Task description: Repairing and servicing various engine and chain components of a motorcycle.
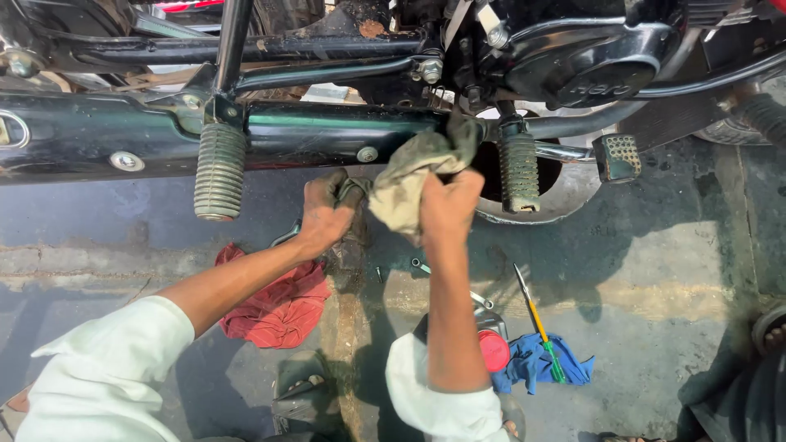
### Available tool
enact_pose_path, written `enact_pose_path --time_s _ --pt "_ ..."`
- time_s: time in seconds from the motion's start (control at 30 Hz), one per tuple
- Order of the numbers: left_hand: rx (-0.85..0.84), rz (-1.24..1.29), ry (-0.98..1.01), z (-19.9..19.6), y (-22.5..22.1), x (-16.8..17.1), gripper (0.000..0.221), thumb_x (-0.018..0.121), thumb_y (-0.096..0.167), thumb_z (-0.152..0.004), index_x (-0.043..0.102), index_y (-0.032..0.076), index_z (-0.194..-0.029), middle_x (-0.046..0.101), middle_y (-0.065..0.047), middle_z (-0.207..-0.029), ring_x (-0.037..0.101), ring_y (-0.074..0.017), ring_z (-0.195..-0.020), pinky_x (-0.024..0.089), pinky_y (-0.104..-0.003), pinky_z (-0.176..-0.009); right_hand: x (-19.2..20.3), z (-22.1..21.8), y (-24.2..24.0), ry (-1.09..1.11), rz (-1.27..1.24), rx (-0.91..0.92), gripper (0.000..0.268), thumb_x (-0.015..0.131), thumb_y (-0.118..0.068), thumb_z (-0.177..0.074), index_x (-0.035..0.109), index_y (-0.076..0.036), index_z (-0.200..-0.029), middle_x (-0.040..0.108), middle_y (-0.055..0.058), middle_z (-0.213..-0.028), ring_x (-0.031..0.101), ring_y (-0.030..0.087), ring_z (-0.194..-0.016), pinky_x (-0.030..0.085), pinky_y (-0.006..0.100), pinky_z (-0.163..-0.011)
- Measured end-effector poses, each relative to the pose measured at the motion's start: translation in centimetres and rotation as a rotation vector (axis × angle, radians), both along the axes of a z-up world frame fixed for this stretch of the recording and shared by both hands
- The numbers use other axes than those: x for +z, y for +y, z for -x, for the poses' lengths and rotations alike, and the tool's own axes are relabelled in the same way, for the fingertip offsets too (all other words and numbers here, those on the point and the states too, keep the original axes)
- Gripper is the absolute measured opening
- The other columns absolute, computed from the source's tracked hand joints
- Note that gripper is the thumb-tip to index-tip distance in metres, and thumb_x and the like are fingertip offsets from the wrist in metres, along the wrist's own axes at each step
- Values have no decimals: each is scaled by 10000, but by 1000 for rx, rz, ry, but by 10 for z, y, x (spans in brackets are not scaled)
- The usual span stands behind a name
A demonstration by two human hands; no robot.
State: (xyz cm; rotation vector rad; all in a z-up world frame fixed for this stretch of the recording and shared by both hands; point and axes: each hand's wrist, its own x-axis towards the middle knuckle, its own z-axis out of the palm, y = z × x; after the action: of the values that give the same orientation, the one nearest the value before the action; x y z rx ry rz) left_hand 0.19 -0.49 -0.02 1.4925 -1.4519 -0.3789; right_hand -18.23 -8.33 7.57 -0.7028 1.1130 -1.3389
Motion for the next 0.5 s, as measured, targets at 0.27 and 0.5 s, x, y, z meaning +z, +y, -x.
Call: enact_pose_path --time_s 0.27,0.5 --pt "-10 -292 262 1 7 31 238 646 184 -866 570 -31 -797 602 -169 -658 560 -286 -593 461 -439 -595 -3 -40 -25 946 833 -289 150 668 -84 -992 672 59 -1036 703 242 -978 684 392 -885 537 474 -814" --pt "26 -343 60 12 -4 -17 369 686 294 -868 681 -59 -974 704 -266 -942 620 -401 -888 496 -508 -849 10 -45 -42 1298 352 -159 309 672 -228 -950 675 28 -779 688 264 -745 704 454 -694 548 523 -646"
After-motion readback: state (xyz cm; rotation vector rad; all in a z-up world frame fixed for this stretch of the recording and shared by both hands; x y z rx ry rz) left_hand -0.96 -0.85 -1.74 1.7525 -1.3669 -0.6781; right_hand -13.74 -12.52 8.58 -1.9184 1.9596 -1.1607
